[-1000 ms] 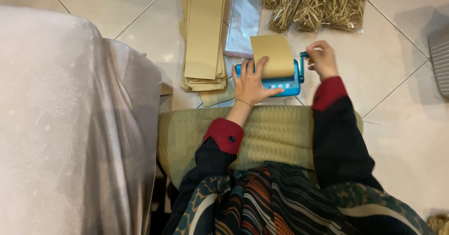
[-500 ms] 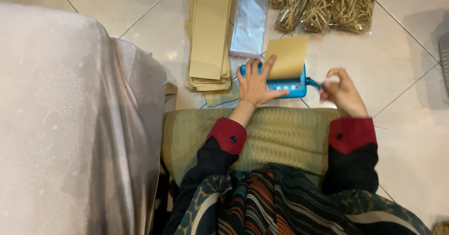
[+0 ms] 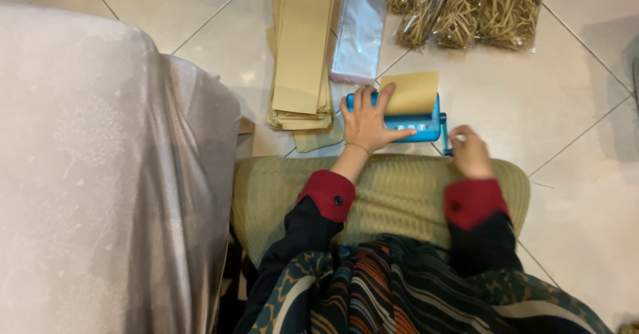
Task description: Filling plastic bags with decorative straw and sealing them using a manual bag neck sealer.
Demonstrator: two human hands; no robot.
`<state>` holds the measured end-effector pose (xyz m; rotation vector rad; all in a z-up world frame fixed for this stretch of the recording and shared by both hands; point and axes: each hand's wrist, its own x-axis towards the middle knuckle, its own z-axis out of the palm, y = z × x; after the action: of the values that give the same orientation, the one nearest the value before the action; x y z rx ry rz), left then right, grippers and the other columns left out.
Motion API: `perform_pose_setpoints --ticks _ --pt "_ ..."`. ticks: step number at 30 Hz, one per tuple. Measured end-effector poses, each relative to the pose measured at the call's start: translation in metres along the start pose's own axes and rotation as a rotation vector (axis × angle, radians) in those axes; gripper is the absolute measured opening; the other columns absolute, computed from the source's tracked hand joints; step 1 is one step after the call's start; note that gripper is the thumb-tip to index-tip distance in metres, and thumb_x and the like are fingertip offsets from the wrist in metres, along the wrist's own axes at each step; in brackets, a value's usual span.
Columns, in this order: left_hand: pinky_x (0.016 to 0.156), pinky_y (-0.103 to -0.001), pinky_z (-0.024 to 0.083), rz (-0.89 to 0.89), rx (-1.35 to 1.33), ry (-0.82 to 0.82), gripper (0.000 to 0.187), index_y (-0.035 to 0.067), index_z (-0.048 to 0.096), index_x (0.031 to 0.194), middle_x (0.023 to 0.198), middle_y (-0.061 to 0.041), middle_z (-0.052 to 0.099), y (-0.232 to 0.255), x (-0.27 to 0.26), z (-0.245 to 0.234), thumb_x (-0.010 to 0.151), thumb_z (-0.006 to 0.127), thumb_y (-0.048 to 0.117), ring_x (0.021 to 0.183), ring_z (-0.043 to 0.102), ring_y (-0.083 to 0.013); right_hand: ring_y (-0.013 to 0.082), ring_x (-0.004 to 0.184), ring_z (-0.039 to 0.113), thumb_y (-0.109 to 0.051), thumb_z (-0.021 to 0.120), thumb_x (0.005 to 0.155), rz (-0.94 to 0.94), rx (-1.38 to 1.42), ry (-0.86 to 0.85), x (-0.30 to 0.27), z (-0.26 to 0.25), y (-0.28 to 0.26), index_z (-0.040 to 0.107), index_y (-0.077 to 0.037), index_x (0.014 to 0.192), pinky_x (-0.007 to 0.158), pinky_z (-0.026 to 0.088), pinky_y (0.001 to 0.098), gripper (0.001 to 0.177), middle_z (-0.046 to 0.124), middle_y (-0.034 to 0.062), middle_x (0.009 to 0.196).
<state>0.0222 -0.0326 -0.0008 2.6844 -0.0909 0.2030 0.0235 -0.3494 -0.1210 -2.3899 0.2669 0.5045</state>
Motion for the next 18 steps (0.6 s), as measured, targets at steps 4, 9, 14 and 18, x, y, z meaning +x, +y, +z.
perform_pose_setpoints --ticks 4,9,14,18 --pt "0.102 -0.055 0.034 0.06 0.212 0.147 0.103 0.041 0.051 0.141 0.131 -0.005 0.059 0.001 0.001 0.003 0.058 0.044 0.103 0.129 0.049 -0.027 0.0133 0.092 0.06 -0.005 0.055 0.107 -0.219 0.721 -0.087 -0.057 -0.074 -0.105 0.052 -0.014 0.124 0.071 0.056 0.0291 0.019 0.058 0.009 0.1" --pt "0.108 -0.066 0.025 0.018 0.033 0.059 0.106 0.038 0.038 0.148 0.132 -0.011 0.054 0.0 0.001 0.007 0.061 0.059 0.095 0.139 0.044 -0.0309 0.0104 0.062 0.062 -0.023 0.065 0.109 -0.202 0.591 0.131 0.095 -0.04 -0.104 0.065 -0.013 0.116 0.05 0.057 0.0249 0.012 0.065 0.0092 0.078" --pt "0.109 -0.066 0.024 -0.003 0.008 0.058 0.108 0.038 0.036 0.15 0.131 -0.011 0.055 0.002 0.001 0.006 0.062 0.054 0.097 0.139 0.044 -0.0294 0.0376 0.09 0.066 -0.004 0.069 0.094 -0.079 0.174 0.054 0.139 0.038 -0.021 0.066 -0.008 0.119 0.069 0.057 0.0472 0.026 0.067 0.0245 0.101" --pt "0.107 -0.067 0.023 -0.037 -0.048 0.018 0.105 0.036 0.039 0.147 0.132 -0.01 0.055 0.003 0.002 0.0 0.064 0.057 0.096 0.139 0.043 -0.0294 0.0378 0.096 0.074 -0.029 0.062 0.103 0.077 -0.227 0.029 0.088 0.052 0.031 0.07 -0.019 0.131 0.078 0.06 0.0537 0.031 0.076 0.0199 0.102"
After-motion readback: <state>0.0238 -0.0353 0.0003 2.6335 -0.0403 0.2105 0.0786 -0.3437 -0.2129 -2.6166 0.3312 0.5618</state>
